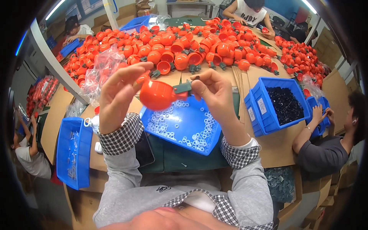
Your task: Assembling red and green plastic components for a product at a factory workbench.
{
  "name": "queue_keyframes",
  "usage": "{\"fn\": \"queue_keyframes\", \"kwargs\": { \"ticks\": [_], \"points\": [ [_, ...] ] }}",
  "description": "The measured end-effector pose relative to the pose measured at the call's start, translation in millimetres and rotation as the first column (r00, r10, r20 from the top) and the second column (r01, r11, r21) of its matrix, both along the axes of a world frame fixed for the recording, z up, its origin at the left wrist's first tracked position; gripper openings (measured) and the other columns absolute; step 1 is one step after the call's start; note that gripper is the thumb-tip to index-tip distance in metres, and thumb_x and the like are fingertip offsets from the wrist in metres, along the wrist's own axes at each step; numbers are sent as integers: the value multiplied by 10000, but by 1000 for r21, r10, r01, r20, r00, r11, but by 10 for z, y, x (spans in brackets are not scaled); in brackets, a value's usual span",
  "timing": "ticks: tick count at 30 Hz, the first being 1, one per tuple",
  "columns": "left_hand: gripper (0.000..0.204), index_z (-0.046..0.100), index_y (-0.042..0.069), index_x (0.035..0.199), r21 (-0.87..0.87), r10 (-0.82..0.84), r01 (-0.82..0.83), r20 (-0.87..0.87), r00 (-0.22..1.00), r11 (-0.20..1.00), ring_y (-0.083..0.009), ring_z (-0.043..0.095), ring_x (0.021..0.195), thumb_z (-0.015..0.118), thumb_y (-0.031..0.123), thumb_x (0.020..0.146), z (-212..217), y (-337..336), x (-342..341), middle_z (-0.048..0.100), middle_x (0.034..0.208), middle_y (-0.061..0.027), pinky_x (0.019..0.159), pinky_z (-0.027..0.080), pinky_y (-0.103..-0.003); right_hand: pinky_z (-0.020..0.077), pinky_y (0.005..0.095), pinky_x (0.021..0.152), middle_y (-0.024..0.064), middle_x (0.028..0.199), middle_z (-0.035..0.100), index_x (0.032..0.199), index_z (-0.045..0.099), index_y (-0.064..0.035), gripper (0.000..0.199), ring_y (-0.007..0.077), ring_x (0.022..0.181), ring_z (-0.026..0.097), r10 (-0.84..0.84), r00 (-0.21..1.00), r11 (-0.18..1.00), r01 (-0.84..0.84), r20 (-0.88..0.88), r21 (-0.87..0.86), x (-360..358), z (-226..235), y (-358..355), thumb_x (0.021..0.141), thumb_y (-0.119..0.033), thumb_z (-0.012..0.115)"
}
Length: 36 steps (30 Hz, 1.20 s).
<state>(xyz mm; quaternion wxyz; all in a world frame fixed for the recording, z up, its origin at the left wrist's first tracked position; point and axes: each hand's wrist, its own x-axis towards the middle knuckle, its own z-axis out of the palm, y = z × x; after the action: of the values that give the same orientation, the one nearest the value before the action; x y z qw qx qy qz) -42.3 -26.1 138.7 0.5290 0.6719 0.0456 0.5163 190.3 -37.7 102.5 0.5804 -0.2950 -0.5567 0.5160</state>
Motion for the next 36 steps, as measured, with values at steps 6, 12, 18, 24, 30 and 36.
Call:
{"fn": "queue_keyframes", "kwargs": {
  "ticks": [6,12,18,24,30,36],
  "points": [
    [447,553,-66,1060,-165,277,-420,-534,799,892,-135,607,776,373,335,978,-97,117,-27,621,944,-95,643,505,-244,482,215,666,72,862,599,905,562,30,161,99,774,590,-360,930,760,247,74,601,-127,-72,-141,797,-12,674],
    [465,398,41,1315,31,197,-196,-239,951,980,-122,609,878,553,187,902,-89,49,40,596,1063,-114,642,522,-224,432,192,568,49,734,582,884,564,13,146,85,656,553,-188,982,956,186,-14,228,-28,13,-64,851,-110,636],
    [695,343,-22,1335,631,322,-46,-330,888,775,-325,403,1248,705,184,779,20,36,46,360,1344,-271,1010,362,-425,349,187,489,31,662,548,840,542,-24,180,71,547,464,156,968,988,-156,-196,16,117,60,15,895,-193,573],
    [375,584,26,1086,163,604,-582,-195,773,797,-172,583,987,719,103,745,-219,-192,219,591,1081,-103,746,488,-270,339,194,504,68,729,551,894,545,15,181,92,580,452,9,927,967,87,-374,239,234,96,-42,917,-164,529],
    [260,552,53,946,627,488,115,-696,527,771,-200,598,716,671,166,745,-955,-814,349,538,840,-71,526,497,-303,416,209,556,118,821,613,977,562,60,209,122,663,548,104,894,935,61,-435,349,414,177,-39,917,-137,529],
    [176,545,37,909,380,261,240,-874,410,893,-242,590,739,607,142,782,-1547,-1095,388,527,884,-102,573,501,-331,335,222,571,80,797,510,991,541,56,251,127,668,402,151,928,936,-23,-340,352,459,112,-16,928,-185,512]
  ]
}}
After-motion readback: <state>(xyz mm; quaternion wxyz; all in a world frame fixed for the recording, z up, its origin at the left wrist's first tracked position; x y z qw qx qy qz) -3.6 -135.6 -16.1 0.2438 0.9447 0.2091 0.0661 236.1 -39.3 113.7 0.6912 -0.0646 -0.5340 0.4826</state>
